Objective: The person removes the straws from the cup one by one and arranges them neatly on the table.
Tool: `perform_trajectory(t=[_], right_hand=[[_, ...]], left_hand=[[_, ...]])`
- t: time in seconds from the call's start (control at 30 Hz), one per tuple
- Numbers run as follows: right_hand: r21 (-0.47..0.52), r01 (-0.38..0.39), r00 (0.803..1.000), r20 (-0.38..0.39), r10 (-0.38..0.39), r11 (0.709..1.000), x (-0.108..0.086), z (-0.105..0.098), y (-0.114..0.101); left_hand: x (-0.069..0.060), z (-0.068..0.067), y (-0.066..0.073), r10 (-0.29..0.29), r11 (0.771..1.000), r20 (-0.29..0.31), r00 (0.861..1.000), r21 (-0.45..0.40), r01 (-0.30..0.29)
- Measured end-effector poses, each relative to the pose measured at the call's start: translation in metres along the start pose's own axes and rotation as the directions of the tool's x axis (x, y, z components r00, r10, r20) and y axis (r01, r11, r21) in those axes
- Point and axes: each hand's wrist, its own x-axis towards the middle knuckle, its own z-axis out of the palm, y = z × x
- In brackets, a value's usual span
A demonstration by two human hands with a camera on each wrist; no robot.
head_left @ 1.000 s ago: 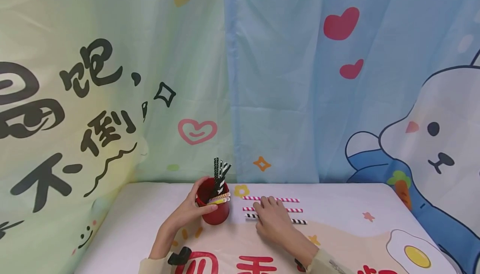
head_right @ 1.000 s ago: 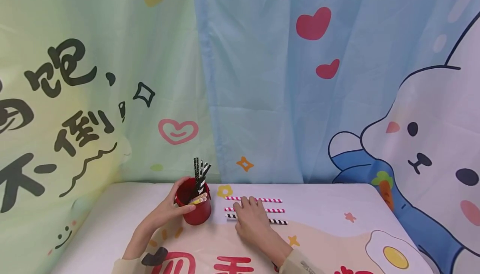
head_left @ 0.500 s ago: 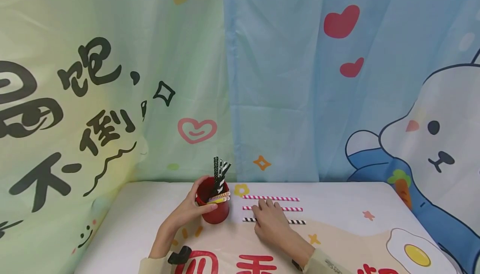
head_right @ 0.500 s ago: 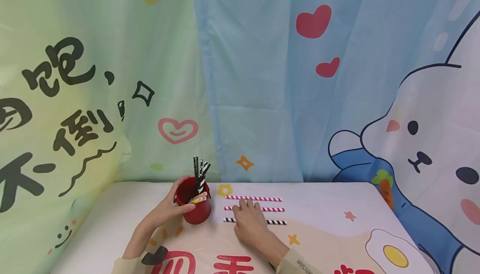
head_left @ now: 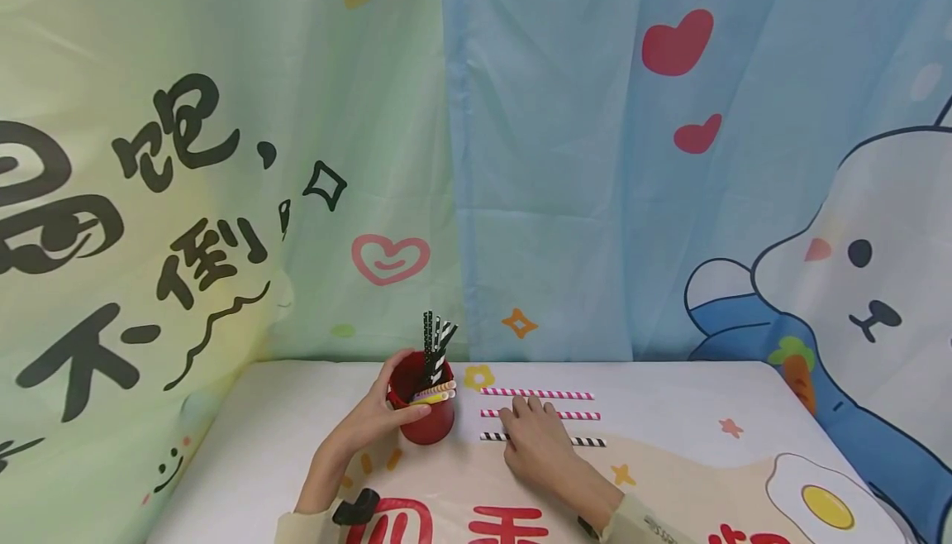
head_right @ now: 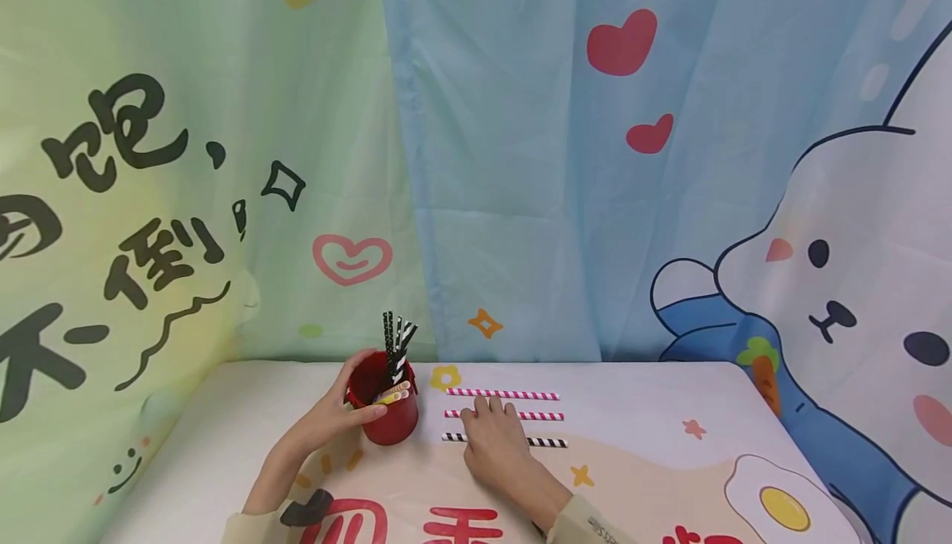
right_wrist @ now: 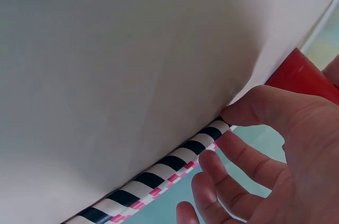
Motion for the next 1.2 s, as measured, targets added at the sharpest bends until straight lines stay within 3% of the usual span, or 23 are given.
perform_trajectory(t=[0.23,0.67,0.9,1.2], right_hand=[[-0.011,-0.009,1.0,0.026,0.009,1.0,-0.001,-0.001,-0.001],[0.003,0.001,1.0,-0.005,-0.001,1.0,-0.002,0.0,-0.001],[0.067,-0.025,0.999,0.034,0.023,0.997,-0.002,-0.007,-0.007],[0.182,-0.071,0.997,0.019,0.069,0.981,-0.004,-0.016,-0.02]], left_hand=[[0.0,0.0,0.0,0.003,1.0,0.002,1.0,-0.003,-0.003],[-0.001,0.001,0.0,0.005,1.0,0.007,1.0,-0.007,-0.005],[-0.001,0.0,-0.002,0.002,1.0,0.002,1.0,-0.003,-0.002],[-0.001,-0.001,-0.002,0.003,1.0,0.004,1.0,-0.004,-0.003]])
